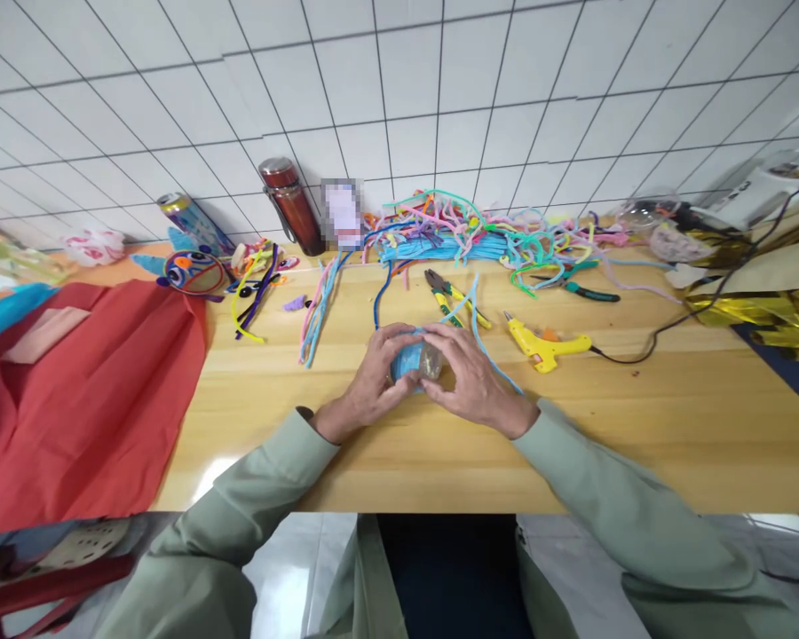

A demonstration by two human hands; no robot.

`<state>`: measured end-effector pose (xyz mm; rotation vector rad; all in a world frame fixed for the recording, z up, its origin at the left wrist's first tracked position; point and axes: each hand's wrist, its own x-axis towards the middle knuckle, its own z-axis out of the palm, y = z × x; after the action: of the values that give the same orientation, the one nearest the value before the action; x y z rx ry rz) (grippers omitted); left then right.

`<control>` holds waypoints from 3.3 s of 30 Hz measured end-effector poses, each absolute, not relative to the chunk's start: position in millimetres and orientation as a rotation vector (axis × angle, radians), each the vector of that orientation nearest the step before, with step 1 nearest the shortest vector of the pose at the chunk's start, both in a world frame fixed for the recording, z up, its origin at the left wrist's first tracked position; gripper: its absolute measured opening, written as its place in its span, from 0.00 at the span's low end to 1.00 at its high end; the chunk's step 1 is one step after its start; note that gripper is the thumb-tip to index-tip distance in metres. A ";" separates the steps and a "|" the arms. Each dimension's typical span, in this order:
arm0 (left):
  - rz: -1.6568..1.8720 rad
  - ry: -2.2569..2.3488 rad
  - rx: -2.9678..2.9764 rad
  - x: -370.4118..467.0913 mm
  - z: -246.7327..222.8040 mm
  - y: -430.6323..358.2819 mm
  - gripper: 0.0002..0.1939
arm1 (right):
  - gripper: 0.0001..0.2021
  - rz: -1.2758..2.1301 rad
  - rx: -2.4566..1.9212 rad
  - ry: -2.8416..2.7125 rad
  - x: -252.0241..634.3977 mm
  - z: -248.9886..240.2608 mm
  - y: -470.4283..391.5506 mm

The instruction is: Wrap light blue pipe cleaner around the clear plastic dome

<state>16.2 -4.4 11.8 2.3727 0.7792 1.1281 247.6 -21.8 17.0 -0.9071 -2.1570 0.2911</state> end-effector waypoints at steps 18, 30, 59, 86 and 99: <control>1.131 0.834 2.344 16.4 12.3 -11.2 0.19 | 0.36 0.368 -0.936 -2.157 249.9 17.1 -26.7; 1.087 0.808 2.317 2.2 15.6 -12.2 0.20 | 0.34 0.378 -0.890 -2.189 244.7 22.7 -19.7; 1.203 0.631 2.243 -1.3 7.2 -11.2 0.23 | 0.36 0.264 -0.939 -2.215 235.0 27.5 -24.9; 1.229 0.721 2.270 0.5 7.3 -10.4 0.19 | 0.35 0.270 -0.939 -2.184 231.0 26.5 -24.8; 1.190 0.706 2.291 -1.8 6.2 -8.1 0.20 | 0.36 0.290 -0.958 -2.169 231.2 24.1 -24.6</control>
<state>-1.8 -8.1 6.2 2.2906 0.7056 1.1904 231.2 -24.6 24.1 -0.9584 -2.1687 0.2896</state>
